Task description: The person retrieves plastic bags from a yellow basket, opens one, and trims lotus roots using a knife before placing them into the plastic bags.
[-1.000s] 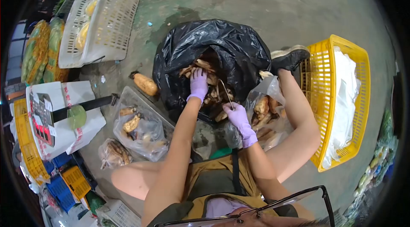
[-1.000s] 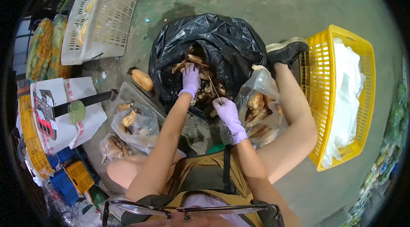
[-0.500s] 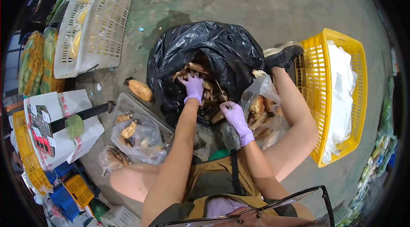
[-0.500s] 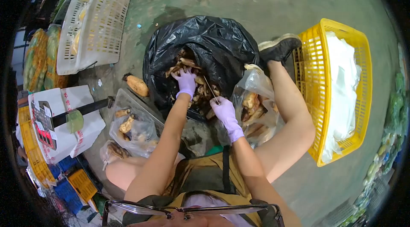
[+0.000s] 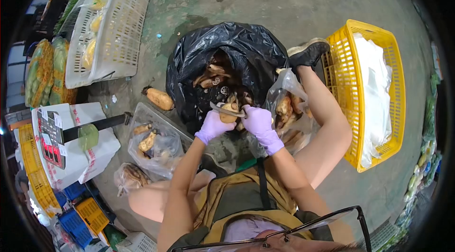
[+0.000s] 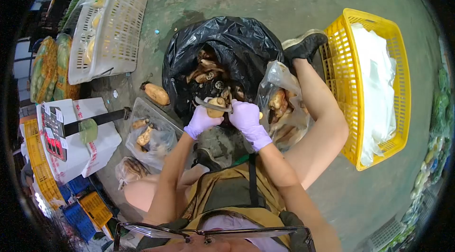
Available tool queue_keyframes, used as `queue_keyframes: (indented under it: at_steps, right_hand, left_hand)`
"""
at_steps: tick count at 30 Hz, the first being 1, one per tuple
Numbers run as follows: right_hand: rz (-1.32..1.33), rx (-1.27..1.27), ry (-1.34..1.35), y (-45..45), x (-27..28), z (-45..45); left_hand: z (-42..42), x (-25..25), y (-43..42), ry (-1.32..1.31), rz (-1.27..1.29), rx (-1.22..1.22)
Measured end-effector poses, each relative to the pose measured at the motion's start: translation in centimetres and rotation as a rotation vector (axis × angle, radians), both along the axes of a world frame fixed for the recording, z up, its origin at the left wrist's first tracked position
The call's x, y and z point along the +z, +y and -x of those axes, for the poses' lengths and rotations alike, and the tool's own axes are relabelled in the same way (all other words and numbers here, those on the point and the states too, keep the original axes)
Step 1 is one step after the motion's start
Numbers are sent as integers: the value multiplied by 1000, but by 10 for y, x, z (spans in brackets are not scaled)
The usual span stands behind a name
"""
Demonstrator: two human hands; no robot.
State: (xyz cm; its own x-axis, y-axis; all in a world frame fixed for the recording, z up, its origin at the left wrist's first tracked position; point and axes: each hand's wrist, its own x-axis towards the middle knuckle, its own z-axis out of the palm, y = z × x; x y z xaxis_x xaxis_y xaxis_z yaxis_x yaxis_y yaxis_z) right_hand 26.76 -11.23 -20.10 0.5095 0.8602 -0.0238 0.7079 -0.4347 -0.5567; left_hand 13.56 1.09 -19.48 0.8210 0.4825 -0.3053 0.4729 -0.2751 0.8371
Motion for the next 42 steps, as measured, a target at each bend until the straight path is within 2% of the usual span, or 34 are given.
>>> queue_keyframes:
  at_steps: [3,6,10,11,13,14,16,18,19,20,22,24,26,28,29,30,33,35,38,40,42]
  right_hand:
    - [-20,20,-105,-4,13,4]
    - [-49,45,-125,-6,17,11]
    - [-51,68,-45,-10,13,15]
    - [-14,45,-14,-12,7,14]
    - [59,-4,49,-17,-13,7]
    - [300,-17,132,-17,-24,-3]
    - [490,-74,223,-39,-82,-25]
    - [388,-150,282,-26,-69,-20]
    - [348,-182,310,-23,-54,-14]
    - [303,-203,402,-15,-31,-8]
    - [133,-214,771,-10,-24,5]
    - [132,-332,1329,-13,-2,15]
    - [103,-326,1244,-19,1,27]
    - [-140,-182,580,-25,-12,46]
    - [-85,-243,482,-28,-7,55]
    - [-168,-189,374,-26,-1,58]
    - [-358,8,16,-20,11,59]
    - [-246,51,-73,-19,14,58]
    - [-223,76,-135,-19,12,56]
    - [-253,84,-160,-19,9,54]
    - [-283,94,-193,-18,8,52]
  left_hand:
    - [7,23,-11,4,100,1]
    - [18,27,-24,-59,449,153]
    - [33,21,-36,-123,412,199]
    - [38,23,-34,58,542,159]
    - [42,35,-41,-17,495,150]
    - [44,39,-43,-53,472,145]
    - [46,45,-40,-106,437,157]
    - [48,49,-37,-170,398,187]
    - [41,50,-34,-332,314,209]
    - [45,37,-32,-316,497,278]
    - [45,29,-31,-329,940,474]
    - [41,23,-34,-461,1123,750]
    - [30,23,-33,-590,1263,969]
    - [20,25,-33,-726,1366,1136]
    - [17,15,-33,-753,1345,1194]
    - [12,9,-35,-766,1258,1310]
    - [5,-9,-41,-729,1284,1516]
    - [11,-37,-51,-768,1102,1273]
    - [30,-88,-55,-1045,1696,1209]
    - [6,-27,-61,-720,1268,1385]
    - [6,-36,-63,-746,1169,1389]
